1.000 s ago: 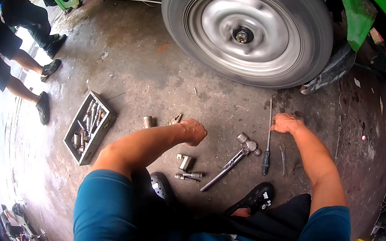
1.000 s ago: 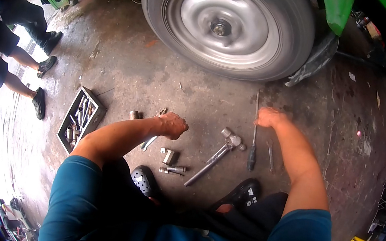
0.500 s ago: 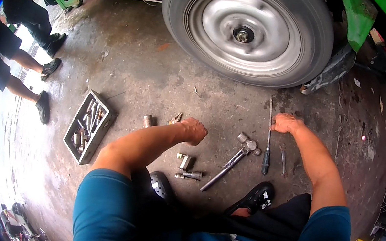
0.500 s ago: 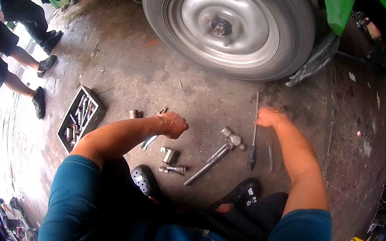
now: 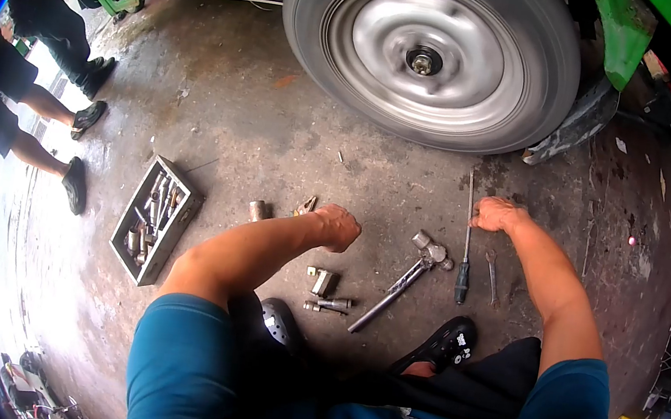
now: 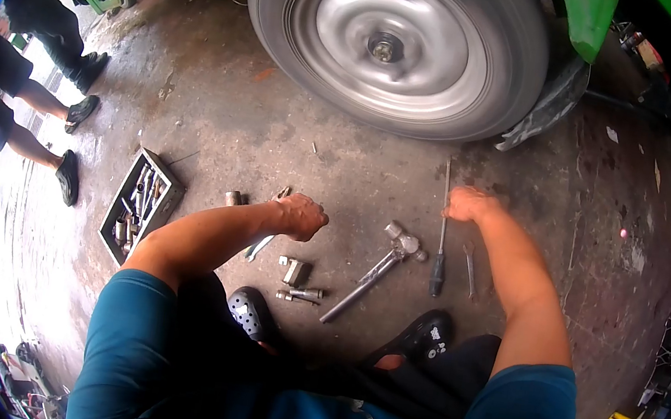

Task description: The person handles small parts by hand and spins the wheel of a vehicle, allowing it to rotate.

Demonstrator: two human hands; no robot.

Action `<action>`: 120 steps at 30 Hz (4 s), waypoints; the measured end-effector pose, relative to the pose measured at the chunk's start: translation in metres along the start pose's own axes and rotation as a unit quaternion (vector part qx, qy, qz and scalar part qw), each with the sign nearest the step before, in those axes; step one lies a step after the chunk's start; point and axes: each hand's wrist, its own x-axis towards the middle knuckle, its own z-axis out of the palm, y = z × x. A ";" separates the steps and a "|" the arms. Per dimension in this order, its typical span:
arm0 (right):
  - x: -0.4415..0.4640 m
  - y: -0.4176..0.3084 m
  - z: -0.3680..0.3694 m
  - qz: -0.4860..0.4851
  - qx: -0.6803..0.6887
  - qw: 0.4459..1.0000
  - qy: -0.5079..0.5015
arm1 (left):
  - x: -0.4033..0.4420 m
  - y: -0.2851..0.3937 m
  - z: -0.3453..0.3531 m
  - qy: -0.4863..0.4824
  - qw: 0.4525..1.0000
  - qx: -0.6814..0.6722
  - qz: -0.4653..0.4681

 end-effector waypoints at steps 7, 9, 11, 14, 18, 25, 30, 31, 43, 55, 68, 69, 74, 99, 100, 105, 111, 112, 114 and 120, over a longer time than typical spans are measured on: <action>0.002 0.000 0.001 0.008 -0.004 1.000 -0.001 | -0.002 0.001 -0.003 -0.009 1.000 0.002 -0.001; 0.000 -0.001 -0.001 0.014 -0.005 1.000 -0.004 | -0.001 0.001 -0.002 -0.007 1.000 0.001 -0.001; -0.002 -0.004 -0.003 0.020 -0.003 1.000 -0.005 | 0.000 0.000 0.000 -0.002 1.000 0.000 0.000; -0.001 -0.003 -0.003 0.021 -0.006 1.000 -0.013 | 0.000 0.000 -0.001 -0.004 1.000 0.000 0.001; -0.001 -0.005 -0.003 0.027 -0.013 0.999 -0.019 | 0.003 -0.002 0.003 -0.003 1.000 -0.001 0.004; -0.010 -0.011 -0.010 0.027 -0.015 0.999 -0.018 | 0.004 -0.001 0.002 -0.008 1.000 -0.001 0.001; -0.002 -0.006 -0.005 0.031 -0.006 0.999 -0.021 | 0.001 0.000 -0.002 -0.010 1.000 -0.003 0.001; 0.000 -0.005 -0.003 0.031 -0.006 0.999 -0.021 | 0.001 -0.001 -0.001 -0.012 1.000 -0.003 0.000; 0.002 0.000 0.002 0.012 -0.009 1.000 -0.015 | -0.001 0.002 -0.006 -0.039 0.999 0.007 -0.005; 0.006 0.004 0.005 0.004 -0.011 1.000 -0.019 | 0.002 0.001 -0.003 -0.059 0.998 0.009 -0.007; 0.000 0.001 0.001 0.015 0.006 1.000 -0.016 | -0.002 0.002 -0.008 -0.053 0.999 0.006 -0.006; 0.001 0.001 0.001 0.014 0.004 1.000 -0.017 | -0.002 0.002 -0.008 -0.054 0.998 0.007 -0.008; -0.001 -0.002 -0.003 0.021 0.008 0.999 -0.027 | 0.000 0.001 -0.006 -0.054 0.998 0.010 -0.008; -0.001 -0.003 0.000 0.015 -0.003 1.000 -0.016 | -0.004 0.004 -0.010 -0.049 0.999 0.004 -0.005; -0.001 -0.003 0.000 0.014 -0.003 1.000 -0.015 | -0.003 0.003 -0.008 -0.049 0.999 0.004 -0.007; -0.004 -0.005 -0.002 0.020 -0.003 1.000 -0.020 | -0.004 0.005 -0.011 -0.060 0.998 0.004 -0.013; -0.001 -0.003 -0.001 0.022 -0.008 0.999 -0.029 | 0.002 0.001 -0.002 -0.059 0.998 0.007 -0.009; 0.001 -0.001 0.001 0.022 -0.006 0.999 -0.028 | 0.003 0.001 -0.002 -0.060 0.998 0.007 -0.008; 0.002 0.000 0.002 0.021 -0.002 0.999 -0.026 | 0.002 0.001 -0.003 -0.061 0.998 0.008 -0.007; 0.004 0.001 0.004 0.018 -0.002 1.000 -0.025 | 0.001 0.002 -0.004 -0.067 0.998 0.009 -0.010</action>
